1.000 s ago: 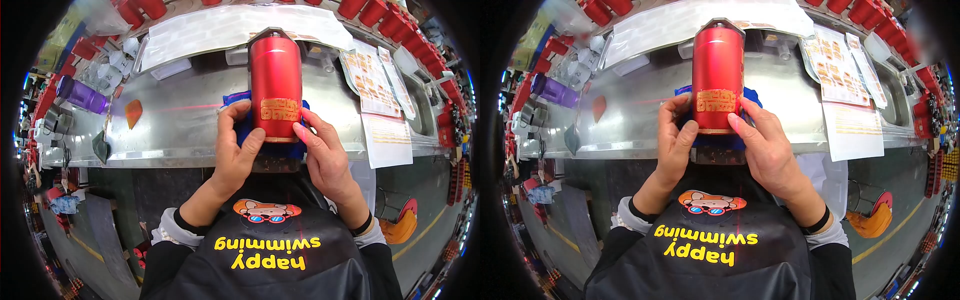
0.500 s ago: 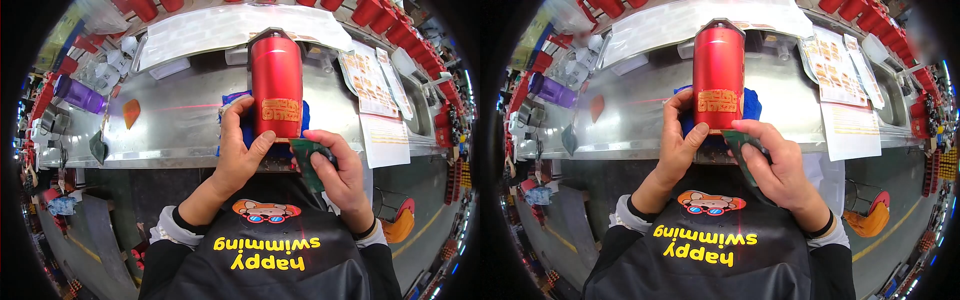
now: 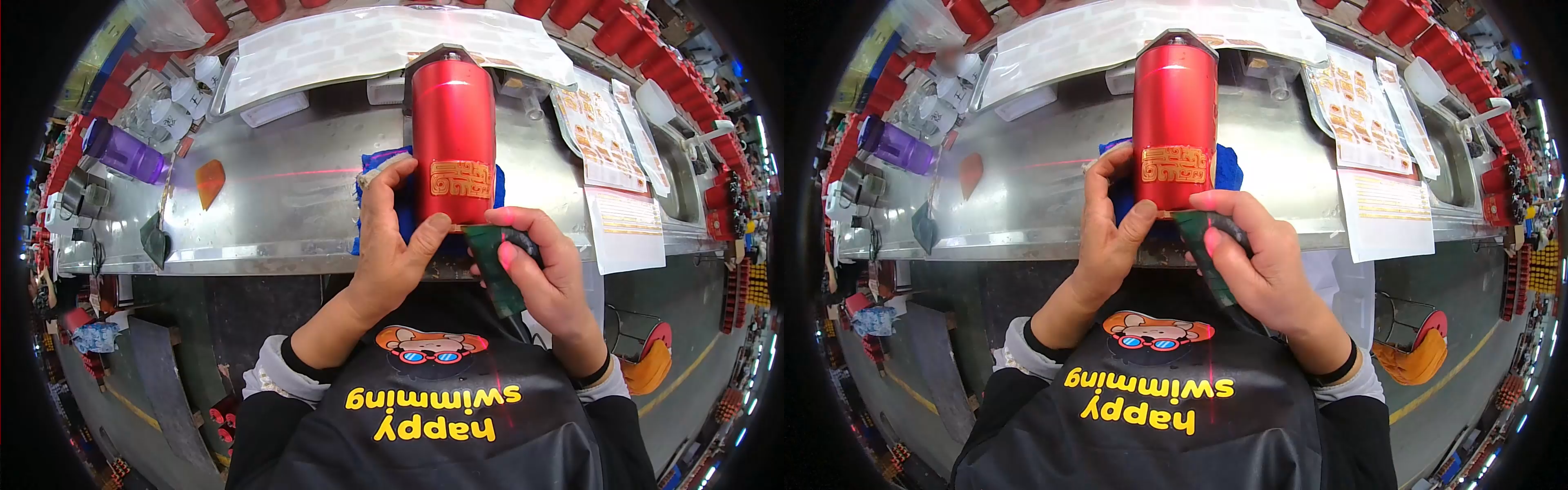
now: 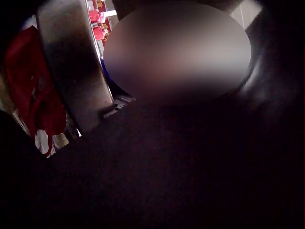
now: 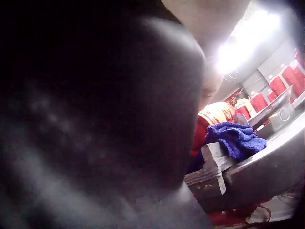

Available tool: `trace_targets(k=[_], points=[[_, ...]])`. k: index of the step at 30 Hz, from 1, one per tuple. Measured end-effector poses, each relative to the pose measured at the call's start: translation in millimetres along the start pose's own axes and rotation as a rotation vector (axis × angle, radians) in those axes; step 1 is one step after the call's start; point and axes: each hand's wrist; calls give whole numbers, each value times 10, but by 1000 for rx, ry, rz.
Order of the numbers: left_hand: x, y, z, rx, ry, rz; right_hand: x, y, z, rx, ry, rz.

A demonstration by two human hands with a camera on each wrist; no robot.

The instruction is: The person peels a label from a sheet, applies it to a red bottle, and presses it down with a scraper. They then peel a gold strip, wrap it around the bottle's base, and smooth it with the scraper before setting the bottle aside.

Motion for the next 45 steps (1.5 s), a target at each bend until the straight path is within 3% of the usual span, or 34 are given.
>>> trace_targets(k=[11, 17, 23, 35, 39, 45], points=[[1, 14, 17, -22, -34, 3, 30, -5, 34, 7, 15, 18], [42, 73, -5, 18, 156, 60, 44, -1, 41, 10, 14, 15], [-11, 27, 30, -56, -43, 49, 16, -39, -6, 47, 80, -21], [-18, 25, 40, -94, -66, 75, 3, -40, -24, -4, 2, -18], [39, 166, 43, -156, 51, 144, 47, -22, -18, -40, -18, 13], [118, 117, 127, -465, -276, 60, 59, -29, 27, -15, -36, 14]])
Point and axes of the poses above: each hand's wrist, its own y-axis away from the middle knuckle, its own x-axis out of the back of the hand, z = x × y, and after that the axes turned 1 degree about -y, right-handed
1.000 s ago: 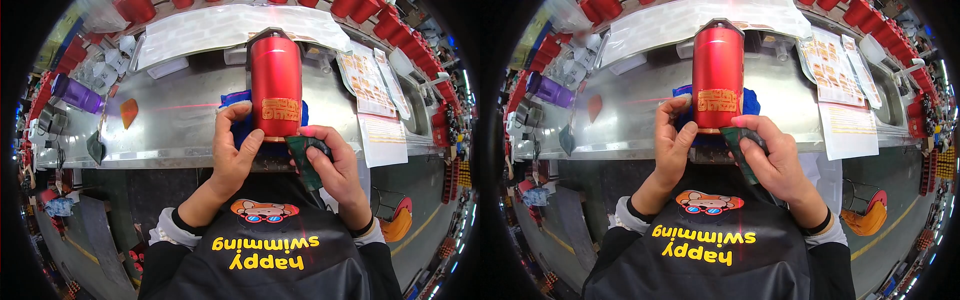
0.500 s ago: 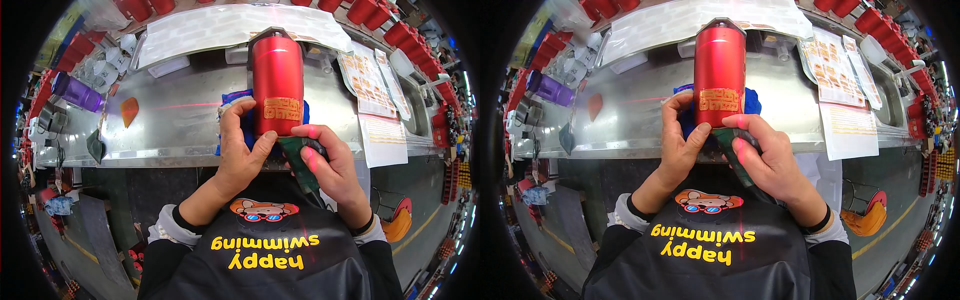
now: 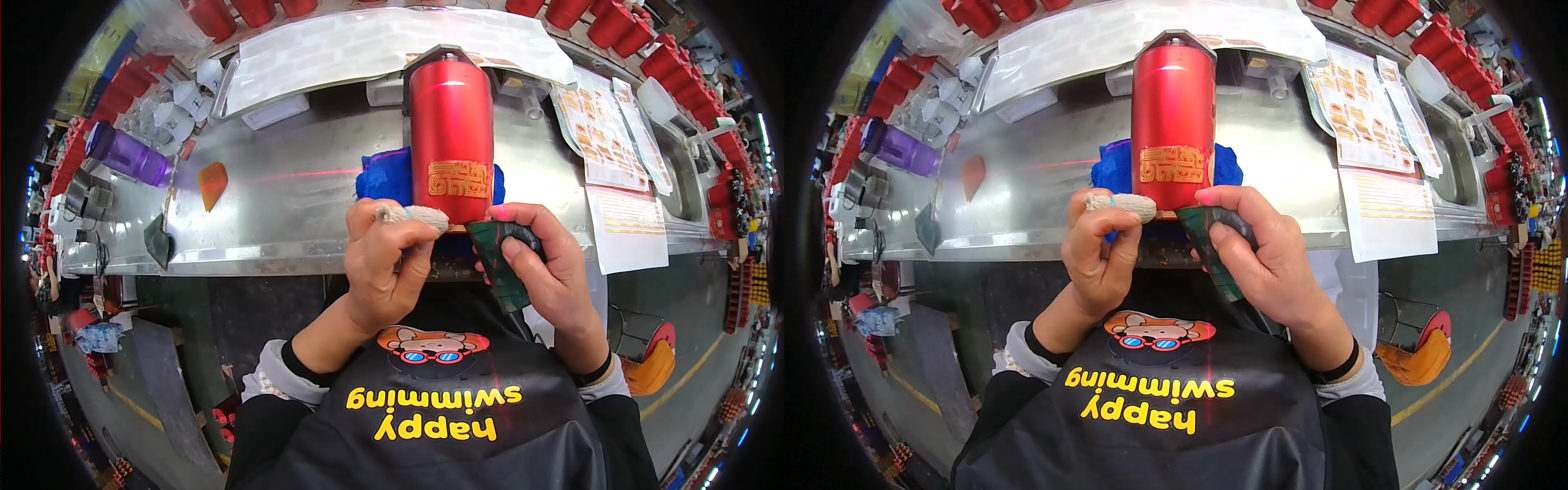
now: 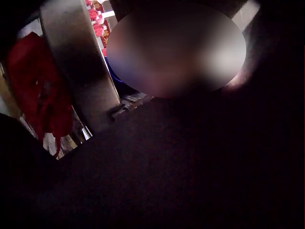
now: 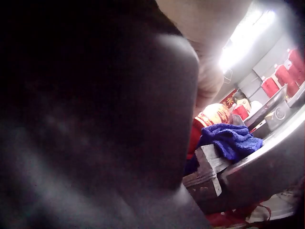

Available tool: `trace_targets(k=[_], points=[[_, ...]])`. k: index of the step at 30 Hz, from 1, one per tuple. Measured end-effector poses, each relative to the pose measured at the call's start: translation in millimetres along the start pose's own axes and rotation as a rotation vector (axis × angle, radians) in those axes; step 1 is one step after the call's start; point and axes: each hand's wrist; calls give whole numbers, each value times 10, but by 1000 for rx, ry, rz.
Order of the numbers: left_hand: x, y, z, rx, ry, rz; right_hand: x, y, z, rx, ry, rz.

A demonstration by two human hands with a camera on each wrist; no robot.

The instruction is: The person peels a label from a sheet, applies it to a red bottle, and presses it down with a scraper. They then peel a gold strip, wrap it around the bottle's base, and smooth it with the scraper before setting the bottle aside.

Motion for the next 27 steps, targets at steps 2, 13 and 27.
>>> trace_targets(k=[2, 13, 27], points=[[-34, -57, 34, -81, -67, 26, 9, -3, 21, 20, 0, -1], [-23, 18, 10, 98, 62, 48, 28, 5, 36, 13, 8, 18], [-42, 37, -47, 32, 25, 46, 72, 14, -22, 98, 175, 6]])
Point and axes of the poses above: each hand's wrist, its own y-axis away from the middle knuckle, its own x-axis out of the back of the hand, z = x × y, and after that the axes turned 1 degree about -y, right-handed
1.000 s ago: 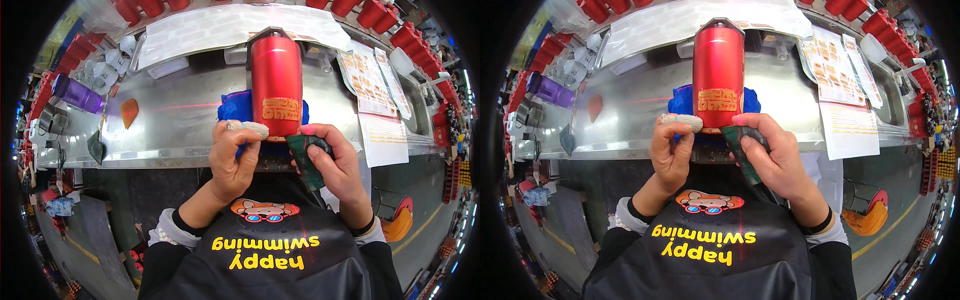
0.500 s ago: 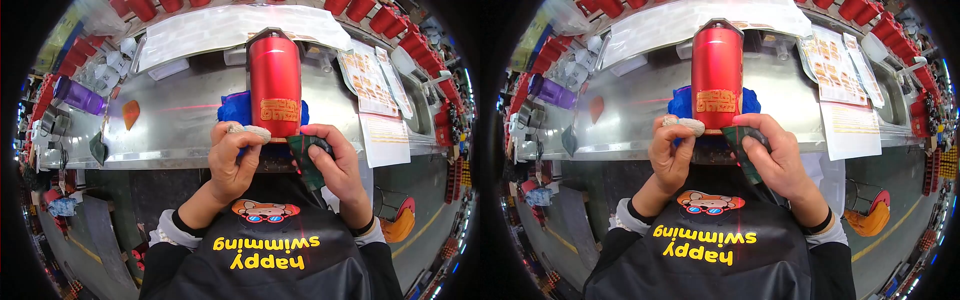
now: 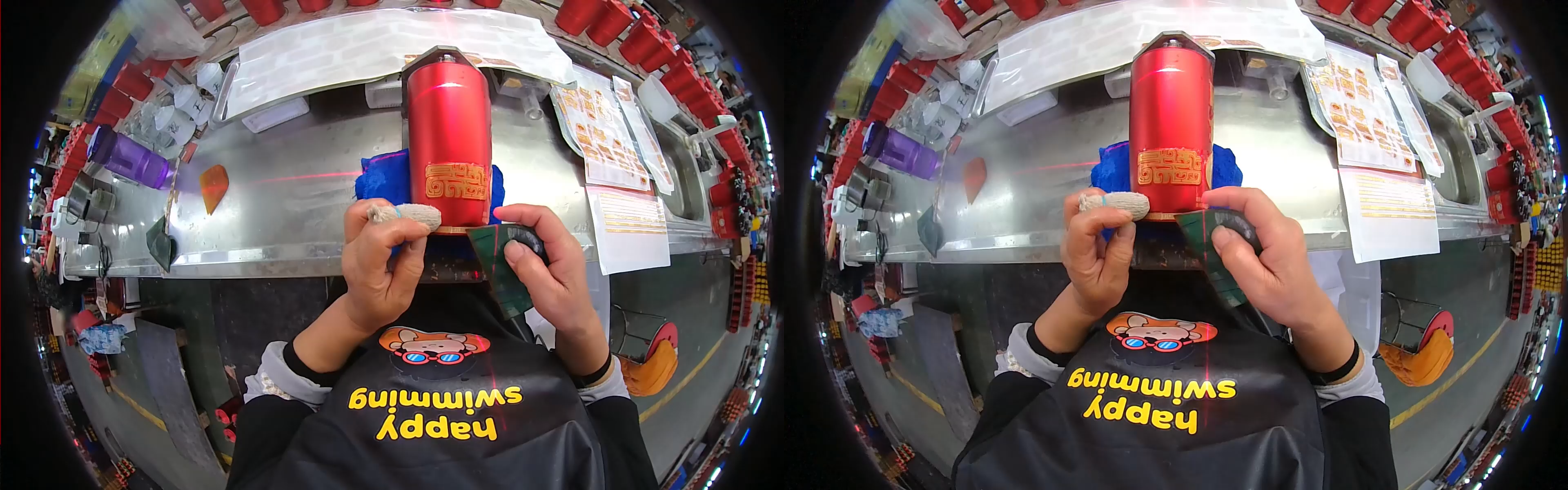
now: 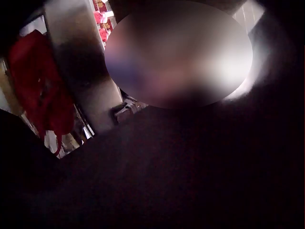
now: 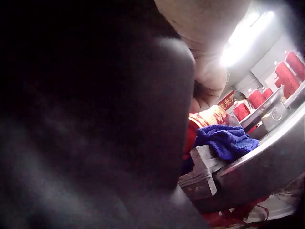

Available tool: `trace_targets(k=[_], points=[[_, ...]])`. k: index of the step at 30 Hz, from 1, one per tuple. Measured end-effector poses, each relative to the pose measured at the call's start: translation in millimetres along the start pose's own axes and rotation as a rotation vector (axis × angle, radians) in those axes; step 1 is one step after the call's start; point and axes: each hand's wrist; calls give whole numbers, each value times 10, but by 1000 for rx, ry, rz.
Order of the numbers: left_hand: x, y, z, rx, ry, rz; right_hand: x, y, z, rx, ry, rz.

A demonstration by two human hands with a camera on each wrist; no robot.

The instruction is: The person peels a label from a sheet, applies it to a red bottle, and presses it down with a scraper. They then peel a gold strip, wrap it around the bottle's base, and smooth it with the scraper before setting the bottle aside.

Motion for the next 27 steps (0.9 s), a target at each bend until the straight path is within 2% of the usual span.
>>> trace_targets(k=[1, 6, 9, 13, 16, 19, 24, 27], points=[[-11, 3, 7, -17, -6, 31, 11, 3, 19, -22, -20, 14], [-5, -135, 112, -237, -167, -122, 9, 5, 83, -77, -54, 53], [-38, -113, 32, -115, -49, -32, 21, 19, 92, -67, -93, 92], [21, -123, -16, -59, -307, -178, 43, 21, 78, -13, -45, 103], [80, -211, -156, -139, -374, -211, 25, 6, 44, -38, -89, 84], [93, -339, -93, -332, -463, -247, 41, -12, 81, -24, -48, 75], [116, -333, -49, -82, -189, -351, 85, 10, 91, -22, -14, 104], [132, -478, 50, -120, -182, -430, 108, 8, 128, 16, 20, 111]])
Point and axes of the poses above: each hand's wrist, its own y-axis away from the middle knuckle, its own x-axis out of the back of the hand, z = x × y, and after that the axes turned 1 degree about -y, right-handed
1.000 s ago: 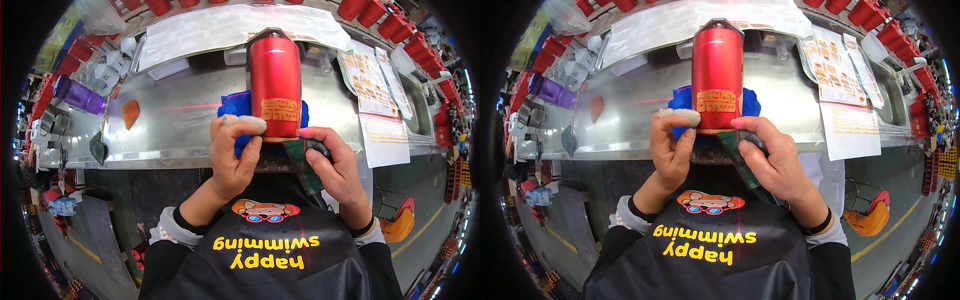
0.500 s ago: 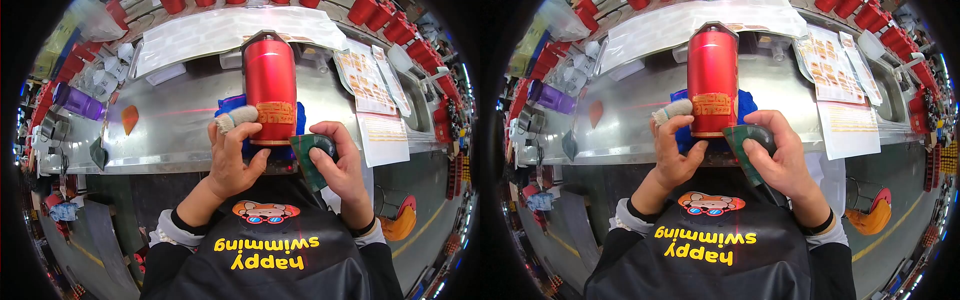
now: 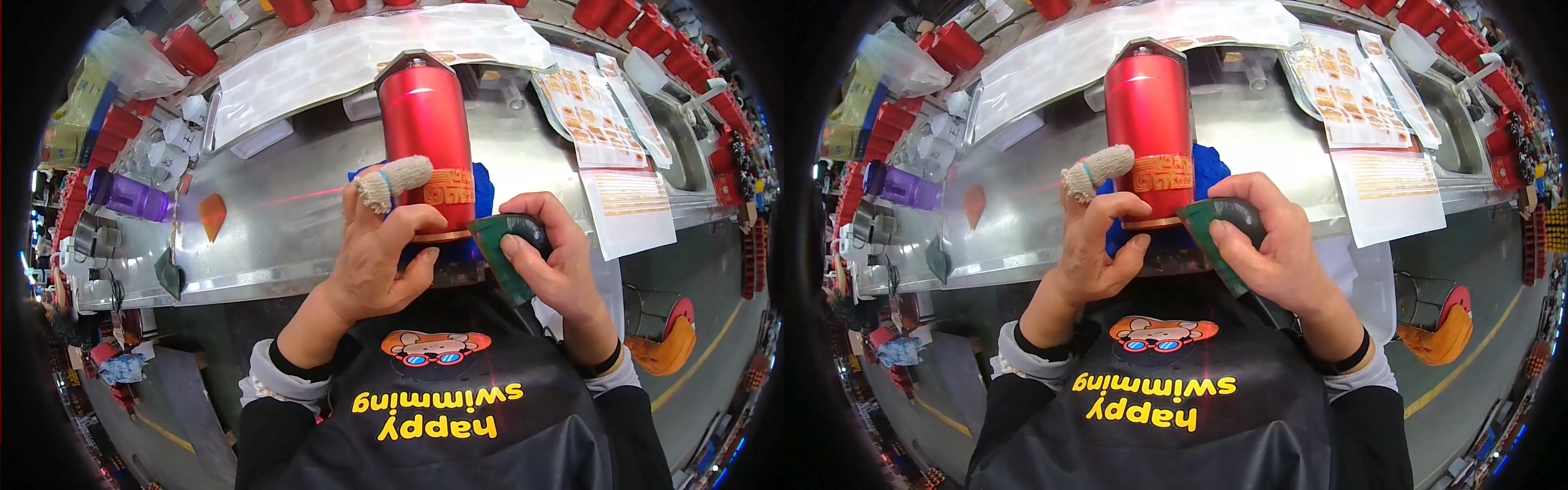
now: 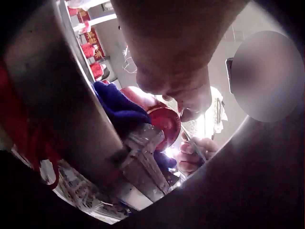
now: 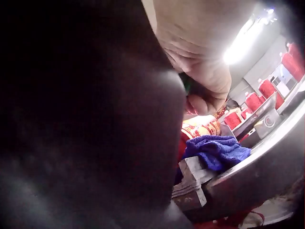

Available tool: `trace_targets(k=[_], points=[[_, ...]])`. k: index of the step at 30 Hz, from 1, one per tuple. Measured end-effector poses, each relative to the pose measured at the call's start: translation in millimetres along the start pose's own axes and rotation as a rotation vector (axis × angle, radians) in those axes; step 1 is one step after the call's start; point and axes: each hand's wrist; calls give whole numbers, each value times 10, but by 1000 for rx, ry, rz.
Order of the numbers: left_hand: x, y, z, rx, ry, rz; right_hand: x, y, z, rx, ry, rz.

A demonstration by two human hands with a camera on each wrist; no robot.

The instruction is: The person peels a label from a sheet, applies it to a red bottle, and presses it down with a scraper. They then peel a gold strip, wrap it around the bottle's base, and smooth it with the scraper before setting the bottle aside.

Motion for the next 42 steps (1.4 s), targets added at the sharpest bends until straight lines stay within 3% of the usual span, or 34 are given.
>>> trace_targets(k=[6, 15, 36, 42], points=[[11, -133, 91, -22, -68, -102, 15, 20, 5, -38, -28, -9], [15, -155, 129, -66, -157, -124, -6, 16, 41, 4, -35, -30], [-21, -49, 44, 64, 66, -22, -33, -18, -53, 21, 39, -47], [-7, -178, 142, -36, -99, -97, -26, 1, -11, 29, 50, -32]])
Point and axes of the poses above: each hand's wrist, its own y-axis away from the middle knuckle, its own x-axis out of the back of the hand, z = x × y, and after that the axes turned 1 degree about -y, right-handed
